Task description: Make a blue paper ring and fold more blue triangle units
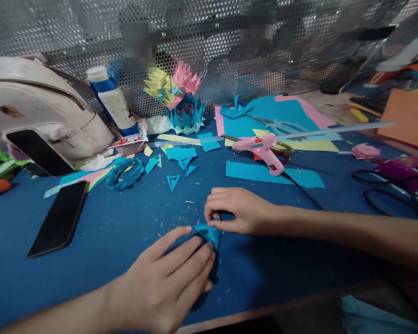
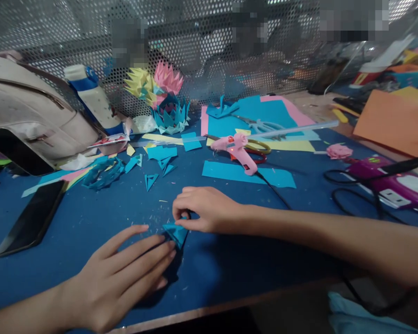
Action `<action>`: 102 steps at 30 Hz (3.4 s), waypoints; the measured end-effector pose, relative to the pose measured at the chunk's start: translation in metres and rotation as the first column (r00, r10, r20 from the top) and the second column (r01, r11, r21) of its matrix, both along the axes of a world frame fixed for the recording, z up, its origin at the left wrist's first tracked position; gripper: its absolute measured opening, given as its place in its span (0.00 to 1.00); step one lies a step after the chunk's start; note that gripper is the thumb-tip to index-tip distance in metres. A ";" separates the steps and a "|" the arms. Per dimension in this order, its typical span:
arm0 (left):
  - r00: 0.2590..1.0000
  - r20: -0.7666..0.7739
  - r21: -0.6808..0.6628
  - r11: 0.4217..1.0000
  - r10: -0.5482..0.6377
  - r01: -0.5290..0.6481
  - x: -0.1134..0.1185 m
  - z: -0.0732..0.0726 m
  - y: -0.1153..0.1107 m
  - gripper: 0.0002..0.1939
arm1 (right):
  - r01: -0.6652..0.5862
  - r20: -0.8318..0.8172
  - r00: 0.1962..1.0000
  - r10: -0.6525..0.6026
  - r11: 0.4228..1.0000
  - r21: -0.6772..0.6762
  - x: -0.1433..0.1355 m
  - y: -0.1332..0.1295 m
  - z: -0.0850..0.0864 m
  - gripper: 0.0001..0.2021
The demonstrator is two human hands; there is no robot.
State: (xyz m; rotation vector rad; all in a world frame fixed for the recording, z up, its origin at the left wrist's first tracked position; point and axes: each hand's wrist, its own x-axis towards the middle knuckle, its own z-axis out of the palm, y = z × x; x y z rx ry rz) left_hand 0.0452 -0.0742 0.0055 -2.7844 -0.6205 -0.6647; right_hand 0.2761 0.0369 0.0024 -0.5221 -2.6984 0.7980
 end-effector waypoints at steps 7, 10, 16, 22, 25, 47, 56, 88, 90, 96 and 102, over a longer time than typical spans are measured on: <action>0.997 -0.054 -0.052 0.997 0.061 -0.064 0.002 -0.014 0.001 0.21 | -0.004 -0.017 1.000 0.005 1.000 0.012 0.001 0.003 -0.001 0.02; 0.997 -0.039 -0.062 0.996 0.061 -0.063 0.003 -0.013 0.003 0.20 | -0.050 -0.034 0.998 0.050 0.999 -0.002 0.001 0.007 -0.001 0.03; 0.990 -0.058 -0.060 0.990 0.128 -0.131 0.004 -0.014 0.004 0.21 | -0.076 -0.052 0.996 0.074 0.996 -0.042 0.002 0.012 -0.003 0.01; 0.966 -0.086 -0.052 0.967 0.245 -0.250 0.005 -0.018 -0.001 0.25 | 0.052 -0.090 0.994 -0.059 0.995 -0.086 0.003 0.004 -0.008 0.01; 0.956 -0.089 -0.057 0.956 0.281 -0.286 0.005 -0.017 -0.001 0.25 | 0.089 -0.095 0.991 -0.097 0.992 -0.084 0.004 0.001 -0.008 0.02; 0.968 -0.077 -0.097 0.965 0.237 -0.244 0.005 -0.015 0.001 0.23 | -0.257 -0.055 0.957 0.283 0.924 0.284 0.015 0.021 -0.002 0.09; 0.967 -0.075 -0.075 0.966 0.242 -0.248 0.005 -0.017 -0.001 0.23 | -0.263 -0.015 0.959 0.284 0.906 0.331 0.013 0.022 0.000 0.12; 0.967 -0.054 -0.077 0.964 0.251 -0.254 0.005 -0.016 0.002 0.21 | -0.304 0.145 0.953 0.267 0.822 0.482 0.011 0.017 0.009 0.27; 0.968 -0.051 -0.080 0.965 0.247 -0.251 0.006 -0.015 0.002 0.20 | -0.280 0.134 0.960 0.246 0.840 0.465 0.011 0.017 0.007 0.26; 0.965 -0.063 -0.068 0.964 0.254 -0.258 0.006 -0.014 0.002 0.20 | -0.212 0.009 0.976 0.218 0.934 0.288 0.015 0.023 0.000 0.10; 0.967 -0.059 -0.074 0.965 0.249 -0.253 0.006 -0.013 0.004 0.20 | -0.180 0.008 0.982 0.189 0.923 0.339 0.014 0.019 0.003 0.15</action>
